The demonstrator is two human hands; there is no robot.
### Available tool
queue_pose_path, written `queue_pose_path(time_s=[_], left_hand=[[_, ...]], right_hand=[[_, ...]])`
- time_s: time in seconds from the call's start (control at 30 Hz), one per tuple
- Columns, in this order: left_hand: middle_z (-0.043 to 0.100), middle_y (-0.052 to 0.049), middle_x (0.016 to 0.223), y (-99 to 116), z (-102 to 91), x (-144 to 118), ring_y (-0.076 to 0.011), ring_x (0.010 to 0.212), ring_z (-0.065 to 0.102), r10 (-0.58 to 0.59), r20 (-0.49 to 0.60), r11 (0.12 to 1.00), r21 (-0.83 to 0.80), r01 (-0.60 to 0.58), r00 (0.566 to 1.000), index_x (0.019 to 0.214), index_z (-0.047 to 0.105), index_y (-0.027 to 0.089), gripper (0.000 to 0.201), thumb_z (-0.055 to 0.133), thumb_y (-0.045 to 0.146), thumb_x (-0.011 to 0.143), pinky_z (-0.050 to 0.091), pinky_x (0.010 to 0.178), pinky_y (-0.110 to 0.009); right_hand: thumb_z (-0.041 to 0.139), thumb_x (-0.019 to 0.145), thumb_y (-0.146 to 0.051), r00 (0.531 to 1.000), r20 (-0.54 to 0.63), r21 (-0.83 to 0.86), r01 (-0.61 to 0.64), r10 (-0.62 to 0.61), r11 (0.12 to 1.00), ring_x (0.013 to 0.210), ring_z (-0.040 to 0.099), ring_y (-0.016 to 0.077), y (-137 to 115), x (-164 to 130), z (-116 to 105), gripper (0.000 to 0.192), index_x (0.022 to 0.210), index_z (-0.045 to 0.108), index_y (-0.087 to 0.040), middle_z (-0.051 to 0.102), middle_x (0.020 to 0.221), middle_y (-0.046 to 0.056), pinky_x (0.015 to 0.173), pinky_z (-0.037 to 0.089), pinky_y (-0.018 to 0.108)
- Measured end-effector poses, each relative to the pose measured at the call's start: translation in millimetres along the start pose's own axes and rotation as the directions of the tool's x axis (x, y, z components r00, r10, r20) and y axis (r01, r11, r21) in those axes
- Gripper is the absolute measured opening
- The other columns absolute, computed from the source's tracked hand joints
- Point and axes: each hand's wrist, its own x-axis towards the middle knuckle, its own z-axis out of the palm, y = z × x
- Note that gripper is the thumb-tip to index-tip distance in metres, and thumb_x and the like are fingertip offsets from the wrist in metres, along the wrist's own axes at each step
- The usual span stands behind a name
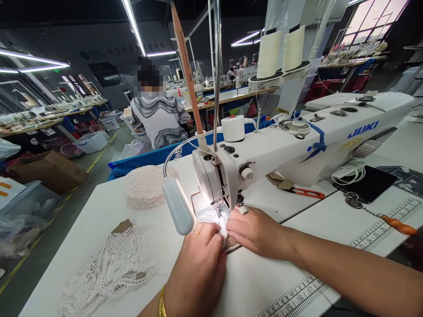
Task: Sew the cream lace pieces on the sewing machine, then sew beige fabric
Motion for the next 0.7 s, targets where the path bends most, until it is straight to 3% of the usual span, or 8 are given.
queue_pose_path(time_s=[0.07,0.17,0.3,0.4,0.53,0.7], left_hand=[[0.067,-0.005,0.094,-8.4,4.8,3.9,-0.0228,0.083,0.061,-0.024,-0.047,0.998,-0.053,0.022,0.999,0.086,0.054,0.023,0.024,0.041,0.003,0.091,0.052,0.072,-0.037],[0.055,0.0,0.074,-22.4,8.8,13.5,-0.0187,0.065,0.052,-0.174,-0.083,0.969,-0.192,0.156,0.981,0.082,0.046,0.024,0.02,0.038,0.011,0.095,0.044,0.06,-0.031],[0.056,0.001,0.078,-28.2,7.3,23.3,-0.0187,0.07,0.055,-0.29,-0.05,0.887,-0.39,0.249,0.956,0.091,0.049,0.025,0.016,0.036,0.021,0.1,0.047,0.069,-0.032],[0.061,0.0,0.082,-24.4,2.7,25.3,-0.0189,0.073,0.057,-0.295,-0.027,0.863,-0.438,0.254,0.955,0.094,0.052,0.024,0.016,0.037,0.026,0.101,0.048,0.071,-0.032],[0.066,-0.001,0.086,-26.0,-0.4,27.3,-0.0195,0.075,0.062,-0.282,-0.01,0.882,-0.397,0.255,0.959,0.098,0.061,0.023,0.013,0.049,0.025,0.092,0.051,0.07,-0.031],[0.064,-0.003,0.083,-40.4,4.6,31.9,-0.0197,0.079,0.063,-0.169,-0.034,0.947,-0.282,0.153,0.985,0.076,0.068,0.021,0.021,0.049,0.015,0.083,0.052,0.07,-0.03]], right_hand=[[0.046,0.104,-0.018,0.997,-0.03,0.092,-0.064,0.067,0.994,0.068,0.047,0.0184,-1.0,2.0,-0.3,0.025,0.082,0.058,-0.021,0.057,0.072,0.001,0.064,0.03,0.031],[0.045,0.107,-0.023,0.982,-0.011,0.268,-0.179,0.189,0.947,0.058,0.046,0.0155,-4.1,5.4,-3.0,0.02,0.093,0.059,-0.022,0.053,0.064,-0.004,0.061,0.03,0.028],[0.058,0.102,-0.031,0.968,0.023,0.27,-0.247,0.25,0.931,0.054,0.044,0.0155,-7.6,9.2,-2.8,0.009,0.099,0.061,-0.022,0.049,0.058,-0.007,0.058,0.027,0.027],[0.052,0.102,-0.027,0.966,-0.014,0.245,-0.246,0.257,0.938,0.055,0.043,0.0155,-8.4,11.1,-1.2,0.015,0.091,0.06,-0.022,0.05,0.06,-0.005,0.057,0.026,0.028],[0.043,0.104,-0.025,0.965,-0.042,0.356,-0.229,0.26,0.906,0.057,0.046,0.0144,-8.7,13.1,-4.1,0.025,0.085,0.058,-0.021,0.053,0.064,-0.004,0.059,0.033,0.027],[0.043,0.106,-0.028,0.953,-0.051,0.401,-0.254,0.298,0.88,0.062,0.051,0.0156,-11.0,14.0,-7.5,0.028,0.083,0.059,-0.022,0.058,0.067,-0.002,0.062,0.038,0.028]])
